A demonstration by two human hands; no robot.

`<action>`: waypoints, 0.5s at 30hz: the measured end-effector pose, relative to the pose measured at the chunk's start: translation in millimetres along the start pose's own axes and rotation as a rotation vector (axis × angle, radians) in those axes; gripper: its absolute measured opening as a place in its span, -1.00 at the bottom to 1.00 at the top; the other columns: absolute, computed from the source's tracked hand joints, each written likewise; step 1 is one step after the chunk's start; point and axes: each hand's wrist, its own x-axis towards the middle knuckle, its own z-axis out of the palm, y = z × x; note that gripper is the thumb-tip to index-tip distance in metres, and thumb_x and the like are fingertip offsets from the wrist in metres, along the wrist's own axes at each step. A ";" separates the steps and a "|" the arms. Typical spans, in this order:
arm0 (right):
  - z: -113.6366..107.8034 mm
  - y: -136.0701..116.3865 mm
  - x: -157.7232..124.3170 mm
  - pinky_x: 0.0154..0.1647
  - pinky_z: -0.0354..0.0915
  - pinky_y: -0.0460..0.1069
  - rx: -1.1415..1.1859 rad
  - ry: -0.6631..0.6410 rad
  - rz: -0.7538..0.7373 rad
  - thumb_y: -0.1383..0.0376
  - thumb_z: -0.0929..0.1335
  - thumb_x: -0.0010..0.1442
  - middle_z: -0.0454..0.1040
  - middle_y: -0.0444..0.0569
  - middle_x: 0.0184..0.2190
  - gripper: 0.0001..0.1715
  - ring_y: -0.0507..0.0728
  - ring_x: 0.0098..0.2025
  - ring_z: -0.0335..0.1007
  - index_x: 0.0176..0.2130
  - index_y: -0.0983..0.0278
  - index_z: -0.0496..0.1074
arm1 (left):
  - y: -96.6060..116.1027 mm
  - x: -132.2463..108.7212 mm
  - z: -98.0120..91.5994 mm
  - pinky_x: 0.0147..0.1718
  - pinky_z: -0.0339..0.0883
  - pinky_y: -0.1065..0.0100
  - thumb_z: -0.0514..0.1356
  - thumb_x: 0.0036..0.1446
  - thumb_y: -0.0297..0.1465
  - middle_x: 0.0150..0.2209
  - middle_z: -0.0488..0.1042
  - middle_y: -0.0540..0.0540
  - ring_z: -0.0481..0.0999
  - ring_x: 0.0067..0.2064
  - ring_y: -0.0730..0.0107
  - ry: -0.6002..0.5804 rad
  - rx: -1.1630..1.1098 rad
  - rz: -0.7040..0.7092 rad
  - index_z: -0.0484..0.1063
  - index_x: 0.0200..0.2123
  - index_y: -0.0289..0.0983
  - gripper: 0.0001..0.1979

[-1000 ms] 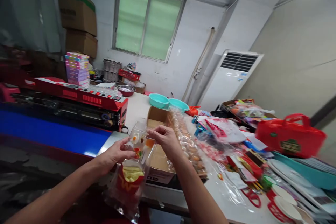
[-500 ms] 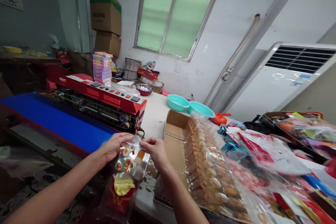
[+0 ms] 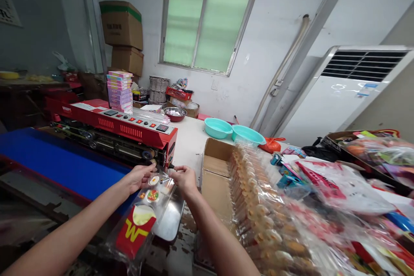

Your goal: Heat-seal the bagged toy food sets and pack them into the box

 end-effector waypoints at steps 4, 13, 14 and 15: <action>7.2 0.9 25.1 -0.66 0.20 -0.12 -0.018 0.014 0.072 0.46 0.47 -0.33 0.39 -0.14 -0.68 -0.61 0.03 -0.64 0.32 -0.41 0.33 0.32 | 2.9 0.7 -15.8 -0.61 0.34 0.42 0.44 -0.37 -0.36 -0.47 0.52 -0.23 0.47 -0.53 0.32 -0.017 -0.004 -0.030 0.45 -0.35 -0.45 -0.55; 38.1 15.0 55.8 -0.68 0.20 -0.14 -0.009 0.034 0.108 0.43 0.49 -0.24 0.32 -0.21 -0.70 -0.65 -0.03 -0.66 0.25 -0.51 0.31 0.25 | 14.3 12.3 -28.3 -0.55 0.42 0.33 0.39 -0.28 -0.48 -0.46 0.53 -0.29 0.51 -0.50 0.23 0.100 -0.075 0.036 0.46 -0.43 -0.46 -0.73; 41.6 15.2 56.2 -0.67 0.20 -0.14 -0.004 0.037 0.102 0.40 0.49 -0.20 0.30 -0.22 -0.70 -0.64 -0.04 -0.67 0.24 -0.51 0.30 0.23 | 15.9 12.4 -31.6 -0.54 0.43 0.32 0.40 -0.29 -0.48 -0.46 0.53 -0.28 0.52 -0.50 0.21 0.121 -0.070 0.052 0.46 -0.44 -0.45 -0.73; 44.5 14.6 55.9 -0.66 0.21 -0.14 0.002 0.039 0.097 0.36 0.49 -0.15 0.30 -0.22 -0.69 -0.64 -0.05 -0.66 0.23 -0.50 0.29 0.21 | 17.6 12.6 -35.5 -0.54 0.43 0.30 0.40 -0.29 -0.48 -0.46 0.53 -0.27 0.52 -0.50 0.20 0.148 -0.060 0.069 0.46 -0.45 -0.44 -0.73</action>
